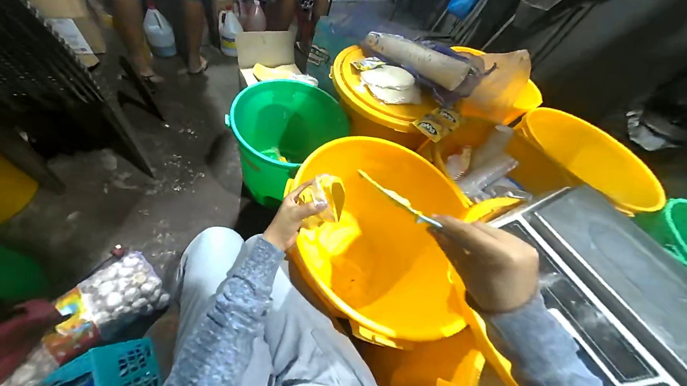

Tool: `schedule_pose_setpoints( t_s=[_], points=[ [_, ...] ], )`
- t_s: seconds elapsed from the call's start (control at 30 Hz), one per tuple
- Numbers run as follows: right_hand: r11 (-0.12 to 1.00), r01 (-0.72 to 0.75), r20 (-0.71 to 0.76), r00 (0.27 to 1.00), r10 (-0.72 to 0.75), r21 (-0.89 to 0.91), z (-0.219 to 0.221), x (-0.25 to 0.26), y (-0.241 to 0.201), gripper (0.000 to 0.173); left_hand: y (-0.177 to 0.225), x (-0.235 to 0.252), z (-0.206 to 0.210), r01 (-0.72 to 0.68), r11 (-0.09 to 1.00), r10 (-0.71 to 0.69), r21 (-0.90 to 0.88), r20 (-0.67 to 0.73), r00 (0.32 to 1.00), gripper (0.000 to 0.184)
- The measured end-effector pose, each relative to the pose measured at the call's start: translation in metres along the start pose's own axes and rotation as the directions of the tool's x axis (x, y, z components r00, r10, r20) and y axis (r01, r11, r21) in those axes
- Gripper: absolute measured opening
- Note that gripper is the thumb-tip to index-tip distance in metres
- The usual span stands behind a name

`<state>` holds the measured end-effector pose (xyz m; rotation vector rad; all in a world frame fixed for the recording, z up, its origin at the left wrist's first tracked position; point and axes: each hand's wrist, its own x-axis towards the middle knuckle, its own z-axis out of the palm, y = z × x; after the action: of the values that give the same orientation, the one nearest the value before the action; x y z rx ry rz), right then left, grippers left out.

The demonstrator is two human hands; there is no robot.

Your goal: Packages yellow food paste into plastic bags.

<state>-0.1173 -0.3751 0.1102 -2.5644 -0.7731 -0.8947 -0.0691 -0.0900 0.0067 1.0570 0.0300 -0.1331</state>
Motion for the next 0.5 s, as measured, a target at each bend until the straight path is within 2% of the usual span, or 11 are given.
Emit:
schedule_pose_setpoints(
  t_s=[0.1,0.27,0.37,0.5],
  points=[
    [0.975,0.172,0.052,0.985,-0.166,-0.138,0.017,0.014,-0.006,0.026,0.001,-0.007,0.007,0.019,1.0,-0.02,0.024,0.052,0.998,0.072],
    [0.925,0.357,0.083,0.934,-0.348,-0.132,0.034,0.017,-0.006,0.026,0.002,-0.015,0.008,0.023,1.0,-0.022,-0.013,0.024,0.999,0.075],
    [0.903,0.421,0.111,0.905,-0.411,-0.086,0.038,0.018,-0.005,0.026,-0.001,-0.016,0.01,0.025,0.998,-0.026,-0.064,-0.02,0.999,0.062],
    [0.862,0.506,0.184,0.847,-0.498,0.002,0.035,0.025,-0.002,0.024,-0.005,-0.014,0.004,0.031,0.995,-0.032,-0.1,-0.01,0.999,0.04]
  ],
)
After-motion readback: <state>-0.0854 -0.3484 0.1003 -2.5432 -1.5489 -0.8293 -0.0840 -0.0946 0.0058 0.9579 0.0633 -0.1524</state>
